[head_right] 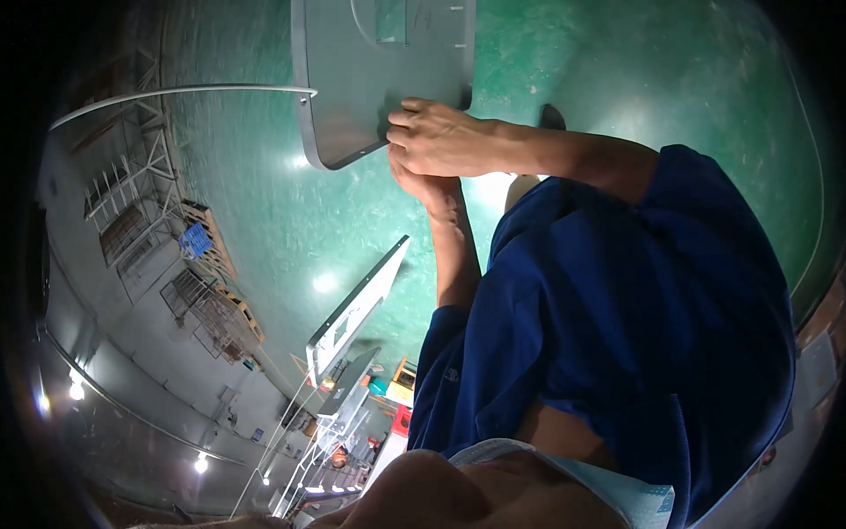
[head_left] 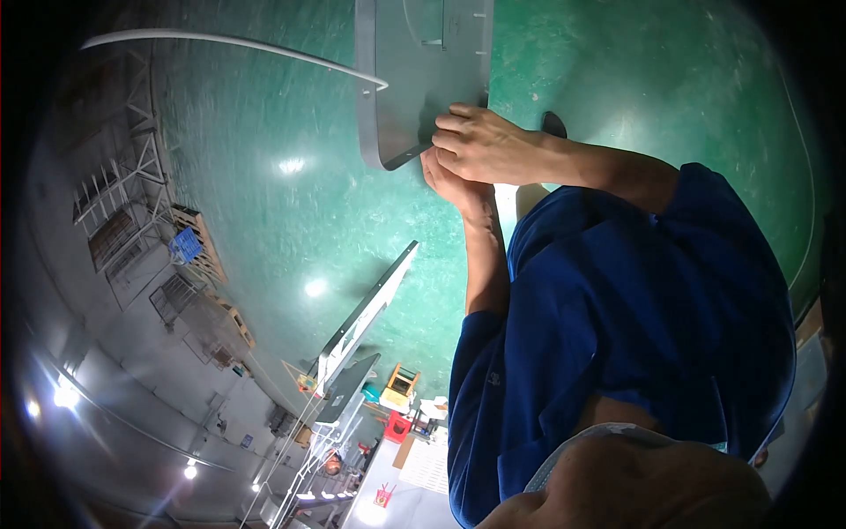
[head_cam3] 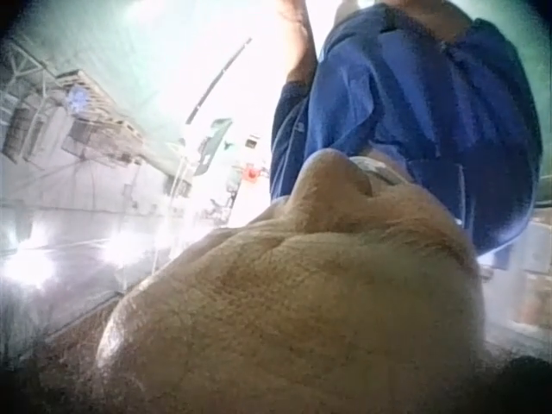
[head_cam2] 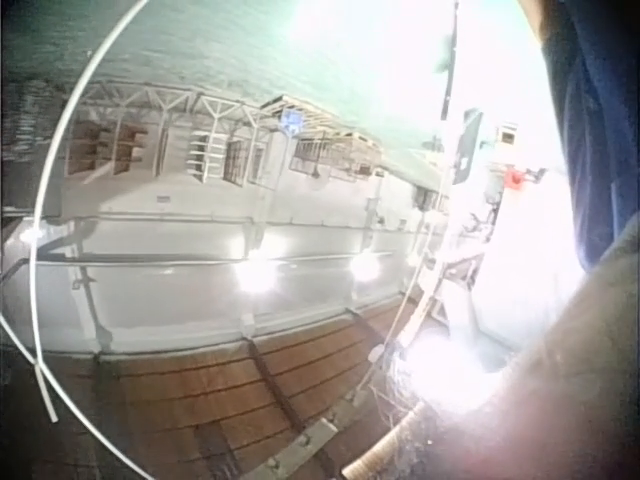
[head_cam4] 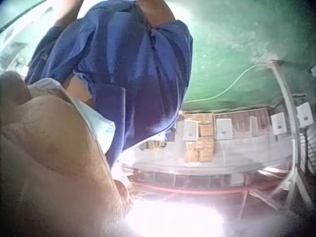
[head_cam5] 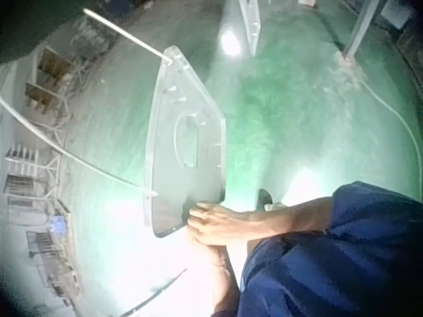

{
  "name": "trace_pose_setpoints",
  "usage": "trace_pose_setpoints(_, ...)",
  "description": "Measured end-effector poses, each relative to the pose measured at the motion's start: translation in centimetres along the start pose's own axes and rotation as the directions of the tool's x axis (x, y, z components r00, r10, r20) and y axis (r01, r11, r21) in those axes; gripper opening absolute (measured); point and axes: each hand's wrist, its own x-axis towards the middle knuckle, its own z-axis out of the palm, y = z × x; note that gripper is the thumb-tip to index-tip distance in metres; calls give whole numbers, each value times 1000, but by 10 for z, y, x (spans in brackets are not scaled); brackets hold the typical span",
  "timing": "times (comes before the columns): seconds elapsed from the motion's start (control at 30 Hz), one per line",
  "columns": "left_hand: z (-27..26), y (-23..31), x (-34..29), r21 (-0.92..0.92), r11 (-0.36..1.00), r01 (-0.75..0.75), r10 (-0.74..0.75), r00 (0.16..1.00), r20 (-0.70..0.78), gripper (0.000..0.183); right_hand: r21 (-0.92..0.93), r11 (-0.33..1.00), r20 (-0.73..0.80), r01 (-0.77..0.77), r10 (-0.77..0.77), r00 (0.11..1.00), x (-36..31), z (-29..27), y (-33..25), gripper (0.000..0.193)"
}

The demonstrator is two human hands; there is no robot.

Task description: The person places precise marks on various metal plates hanging from a rack, using a white marker.

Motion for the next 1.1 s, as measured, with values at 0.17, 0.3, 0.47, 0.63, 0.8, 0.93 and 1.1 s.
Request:
trace_pose_setpoints(0.17,-7,-17,-1,63,994,94,-99,992,83,19,95,995,-143,4,10,990,-17,12,8,21)
trace_pose_setpoints(0.3,7,-18,-5,-285,942,177,-184,983,2,13,277,959,-263,49,27,964,-26,10,16,22)
trace_pose_setpoints(0.47,32,11,-9,-450,817,360,-347,931,116,12,803,534,-136,-266,597,790,-58,2,50,13)
trace_pose_setpoints(0.63,44,13,-14,-355,845,400,-367,916,159,12,993,117,-102,-21,928,359,-77,44,98,10)
trace_pose_setpoints(0.8,47,15,-16,-409,822,396,-371,918,142,13,996,82,-83,18,931,356,-75,52,100,13)
trace_pose_setpoints(0.93,47,15,-15,-419,819,393,-382,917,113,14,994,71,-96,83,933,348,-73,55,98,15)
trace_pose_setpoints(1.1,46,16,-15,-409,829,380,-381,921,83,15,990,56,-97,130,937,335,-66,58,94,15)
